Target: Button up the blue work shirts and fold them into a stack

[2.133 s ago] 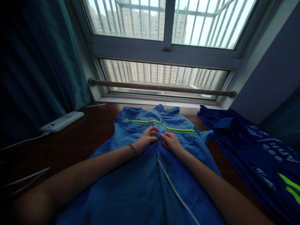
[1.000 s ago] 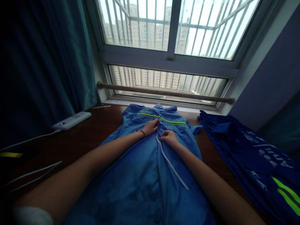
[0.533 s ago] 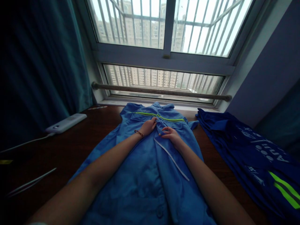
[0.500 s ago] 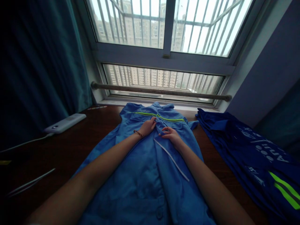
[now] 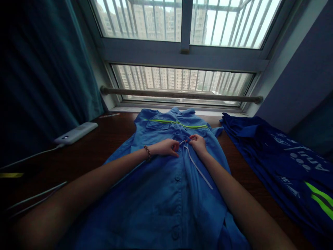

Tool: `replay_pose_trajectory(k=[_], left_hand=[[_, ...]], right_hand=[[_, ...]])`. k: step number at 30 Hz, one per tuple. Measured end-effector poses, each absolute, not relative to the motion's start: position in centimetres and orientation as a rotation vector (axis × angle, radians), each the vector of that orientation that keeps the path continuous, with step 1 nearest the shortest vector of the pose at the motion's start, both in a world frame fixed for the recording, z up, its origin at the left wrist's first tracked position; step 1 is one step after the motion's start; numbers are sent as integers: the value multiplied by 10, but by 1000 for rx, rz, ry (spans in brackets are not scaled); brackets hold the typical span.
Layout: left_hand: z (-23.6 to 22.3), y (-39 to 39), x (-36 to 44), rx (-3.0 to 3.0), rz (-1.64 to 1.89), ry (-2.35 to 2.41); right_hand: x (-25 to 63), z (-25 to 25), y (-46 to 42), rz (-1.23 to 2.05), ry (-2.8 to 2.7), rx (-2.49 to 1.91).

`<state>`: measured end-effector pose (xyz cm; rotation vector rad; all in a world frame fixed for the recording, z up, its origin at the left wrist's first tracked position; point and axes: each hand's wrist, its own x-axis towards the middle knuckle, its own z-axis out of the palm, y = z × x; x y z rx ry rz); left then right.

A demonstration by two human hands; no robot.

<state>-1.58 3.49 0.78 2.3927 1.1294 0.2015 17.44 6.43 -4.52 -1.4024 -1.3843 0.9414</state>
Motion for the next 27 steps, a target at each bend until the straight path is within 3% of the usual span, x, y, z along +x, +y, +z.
replay_pose_trajectory(k=[5, 11, 14, 19, 24, 27], left_hand=[[-17, 16, -15, 2282, 582, 1352], [-27, 11, -8, 2277, 699, 1459], [-25, 11, -8, 2285, 736, 1431], [-25, 13, -12, 2242, 821, 1344], [-31, 18, -17, 1882, 851, 1100], [-30, 18, -17, 1587, 831, 994]], right_hand=[[176, -38, 60, 827, -1334, -1452], [173, 4, 23, -147, -1640, -1448], [156, 11, 4, -214, -2111, -1341], [144, -5, 11, 286, -2183, -1459], [163, -17, 35, 1364, -1635, -1330], [172, -21, 40, 1776, -1291, -1187]])
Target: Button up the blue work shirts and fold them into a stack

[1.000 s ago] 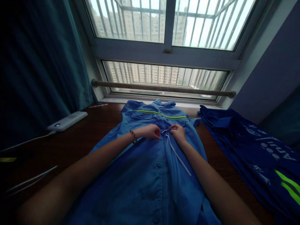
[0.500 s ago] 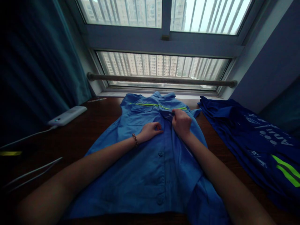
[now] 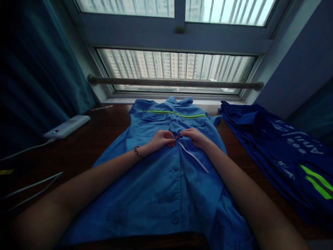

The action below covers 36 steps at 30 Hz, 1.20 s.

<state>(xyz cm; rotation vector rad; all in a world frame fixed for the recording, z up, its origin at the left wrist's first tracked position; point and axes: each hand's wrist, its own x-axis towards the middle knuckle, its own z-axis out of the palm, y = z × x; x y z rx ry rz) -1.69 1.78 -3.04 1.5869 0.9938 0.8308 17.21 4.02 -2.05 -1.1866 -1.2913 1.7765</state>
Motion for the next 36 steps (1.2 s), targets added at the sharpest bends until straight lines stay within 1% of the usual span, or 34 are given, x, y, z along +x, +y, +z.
replay_pose_trajectory(k=[2, 7, 12, 17, 24, 27, 30, 36], left_hand=[[-26, 16, -16, 1481, 838, 964], [-10, 15, -16, 1315, 894, 951], [-13, 20, -21, 1367, 908, 948], [-24, 20, -20, 1403, 912, 976], [-17, 16, -18, 1360, 925, 998], [-14, 14, -18, 1358, 922, 1005], [-14, 13, -18, 1362, 924, 998], [-16, 15, -18, 1332, 958, 1007]], right_hand=[[174, -21, 41, 1859, -1196, -1145], [172, -16, 40, 1878, -1131, -1095], [170, -14, 38, 1976, -1126, -953], [168, -22, 38, 1831, -1158, -971], [160, -27, 35, 1642, -1237, -1072], [158, -25, 33, 1519, -1350, -1073], [154, -24, 29, 1325, -1479, -1056], [148, -22, 21, 698, -1834, -1019]])
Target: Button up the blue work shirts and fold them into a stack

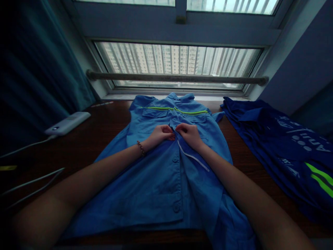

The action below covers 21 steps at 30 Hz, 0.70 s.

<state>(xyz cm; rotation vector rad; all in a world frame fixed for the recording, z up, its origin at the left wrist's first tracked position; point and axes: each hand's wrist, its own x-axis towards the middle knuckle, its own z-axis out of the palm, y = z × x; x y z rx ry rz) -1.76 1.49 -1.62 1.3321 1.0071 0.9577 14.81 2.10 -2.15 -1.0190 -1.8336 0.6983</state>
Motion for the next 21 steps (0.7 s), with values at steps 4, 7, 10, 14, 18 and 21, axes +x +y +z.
replay_pose_trajectory(k=[4, 7, 10, 14, 18, 21], left_hand=[[-18, 16, -18, 1308, 1003, 1030], [-20, 16, -18, 1317, 1048, 1019], [-21, 17, -19, 1338, 1070, 979], [-21, 17, -20, 1333, 1073, 951], [-21, 16, -21, 1378, 1054, 950], [-22, 17, -20, 1410, 1056, 1033]], right_hand=[[147, -19, 18, 558, -1885, -1049], [146, -17, 15, 528, -1899, -1060], [143, -14, 13, 510, -1914, -1059], [141, -14, 13, 493, -1903, -1060], [139, -15, 12, 492, -1917, -1068], [136, -16, 10, 484, -1939, -1072]])
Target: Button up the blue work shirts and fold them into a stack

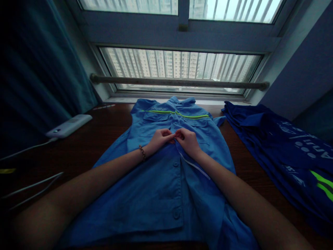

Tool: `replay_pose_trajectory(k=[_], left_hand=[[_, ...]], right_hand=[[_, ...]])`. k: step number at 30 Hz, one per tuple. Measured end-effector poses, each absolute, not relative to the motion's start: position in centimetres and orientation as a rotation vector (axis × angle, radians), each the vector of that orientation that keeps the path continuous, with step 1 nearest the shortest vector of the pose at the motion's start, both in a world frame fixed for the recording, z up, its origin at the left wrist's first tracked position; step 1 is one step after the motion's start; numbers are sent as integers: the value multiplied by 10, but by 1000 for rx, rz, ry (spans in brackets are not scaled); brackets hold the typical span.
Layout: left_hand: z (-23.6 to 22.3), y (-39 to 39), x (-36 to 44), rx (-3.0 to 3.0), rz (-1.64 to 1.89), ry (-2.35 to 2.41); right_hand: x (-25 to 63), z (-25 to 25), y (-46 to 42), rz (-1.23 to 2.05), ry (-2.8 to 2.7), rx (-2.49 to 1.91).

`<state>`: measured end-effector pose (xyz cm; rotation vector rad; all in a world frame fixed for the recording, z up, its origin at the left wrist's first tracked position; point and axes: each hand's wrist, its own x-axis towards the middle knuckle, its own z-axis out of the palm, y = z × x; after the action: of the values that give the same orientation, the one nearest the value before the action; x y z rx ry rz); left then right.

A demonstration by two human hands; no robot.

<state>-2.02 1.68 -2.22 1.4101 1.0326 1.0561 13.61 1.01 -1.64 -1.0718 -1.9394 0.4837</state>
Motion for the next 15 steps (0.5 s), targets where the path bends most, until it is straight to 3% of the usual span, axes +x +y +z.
replay_pose_trajectory(k=[15], left_hand=[[-21, 18, -14, 987, 1164, 1060]], right_hand=[[131, -22, 10, 604, -1863, -1047]])
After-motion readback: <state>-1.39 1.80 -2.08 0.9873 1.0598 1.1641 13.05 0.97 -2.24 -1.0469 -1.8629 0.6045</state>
